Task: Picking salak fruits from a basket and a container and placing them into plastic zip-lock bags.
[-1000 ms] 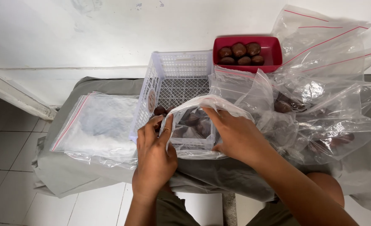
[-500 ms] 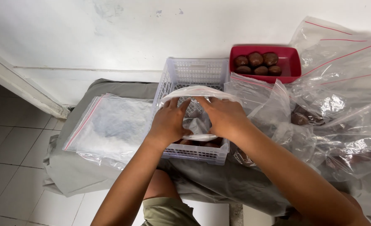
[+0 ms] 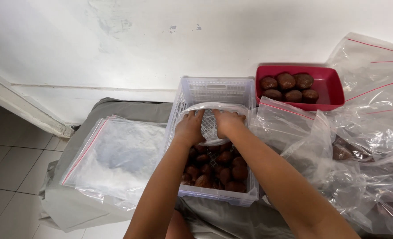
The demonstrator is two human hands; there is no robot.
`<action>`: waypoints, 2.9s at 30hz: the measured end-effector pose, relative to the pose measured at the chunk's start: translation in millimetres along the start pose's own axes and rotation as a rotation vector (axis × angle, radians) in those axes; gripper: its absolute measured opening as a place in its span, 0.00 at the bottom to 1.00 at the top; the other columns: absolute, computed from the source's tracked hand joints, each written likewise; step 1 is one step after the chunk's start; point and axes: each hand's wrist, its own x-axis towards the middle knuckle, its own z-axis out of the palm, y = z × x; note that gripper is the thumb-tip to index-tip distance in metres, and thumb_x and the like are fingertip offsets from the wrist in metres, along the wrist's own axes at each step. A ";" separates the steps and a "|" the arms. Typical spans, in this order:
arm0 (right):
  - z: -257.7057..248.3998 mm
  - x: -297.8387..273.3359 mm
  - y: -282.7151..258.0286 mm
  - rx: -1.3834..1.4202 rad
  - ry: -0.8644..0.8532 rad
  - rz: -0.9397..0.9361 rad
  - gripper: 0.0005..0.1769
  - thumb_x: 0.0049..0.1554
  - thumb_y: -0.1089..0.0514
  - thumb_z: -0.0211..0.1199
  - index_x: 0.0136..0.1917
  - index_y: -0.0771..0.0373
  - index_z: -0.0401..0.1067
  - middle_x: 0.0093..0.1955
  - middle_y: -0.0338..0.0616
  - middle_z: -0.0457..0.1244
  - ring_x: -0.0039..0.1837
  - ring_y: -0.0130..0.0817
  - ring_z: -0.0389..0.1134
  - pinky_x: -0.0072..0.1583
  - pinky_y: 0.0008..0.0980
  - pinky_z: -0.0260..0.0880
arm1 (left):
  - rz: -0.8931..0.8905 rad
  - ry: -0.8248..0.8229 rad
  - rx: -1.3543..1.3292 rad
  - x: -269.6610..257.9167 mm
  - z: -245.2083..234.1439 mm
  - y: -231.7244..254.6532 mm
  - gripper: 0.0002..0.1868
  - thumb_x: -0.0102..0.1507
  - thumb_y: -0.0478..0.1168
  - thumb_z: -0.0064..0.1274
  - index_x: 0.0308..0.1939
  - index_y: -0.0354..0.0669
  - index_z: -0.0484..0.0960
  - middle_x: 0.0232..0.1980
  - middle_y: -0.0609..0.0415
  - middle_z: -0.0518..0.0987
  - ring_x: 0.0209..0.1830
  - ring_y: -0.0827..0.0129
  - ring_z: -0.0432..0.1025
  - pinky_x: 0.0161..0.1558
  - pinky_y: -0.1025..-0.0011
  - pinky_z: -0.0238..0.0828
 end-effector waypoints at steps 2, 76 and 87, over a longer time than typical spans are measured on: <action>20.4 17.1 10.9 -0.015 -0.014 0.016 0.48 0.51 0.63 0.62 0.82 0.55 0.51 0.68 0.60 0.63 0.70 0.65 0.62 0.66 0.71 0.58 | 0.010 -0.022 0.000 11.6 18.1 -5.8 0.61 0.52 0.45 0.72 0.82 0.51 0.47 0.73 0.32 0.61 0.72 0.34 0.62 0.65 0.42 0.69; -72.9 -72.5 -7.7 0.663 0.822 -0.353 0.13 0.58 0.68 0.56 0.53 0.65 0.77 0.52 0.54 0.69 0.52 0.52 0.74 0.48 0.42 0.78 | 0.279 0.671 -0.558 -31.6 -61.6 68.8 0.22 0.66 0.27 0.42 0.64 0.35 0.75 0.59 0.41 0.75 0.61 0.45 0.72 0.59 0.50 0.73; -107.5 -91.3 128.2 0.325 0.578 0.120 0.22 0.53 0.54 0.65 0.61 0.57 0.77 0.57 0.49 0.70 0.59 0.52 0.72 0.55 0.50 0.75 | 0.277 0.396 -0.327 14.2 -38.3 192.9 0.27 0.64 0.42 0.46 0.68 0.48 0.73 0.64 0.51 0.74 0.69 0.50 0.64 0.66 0.45 0.63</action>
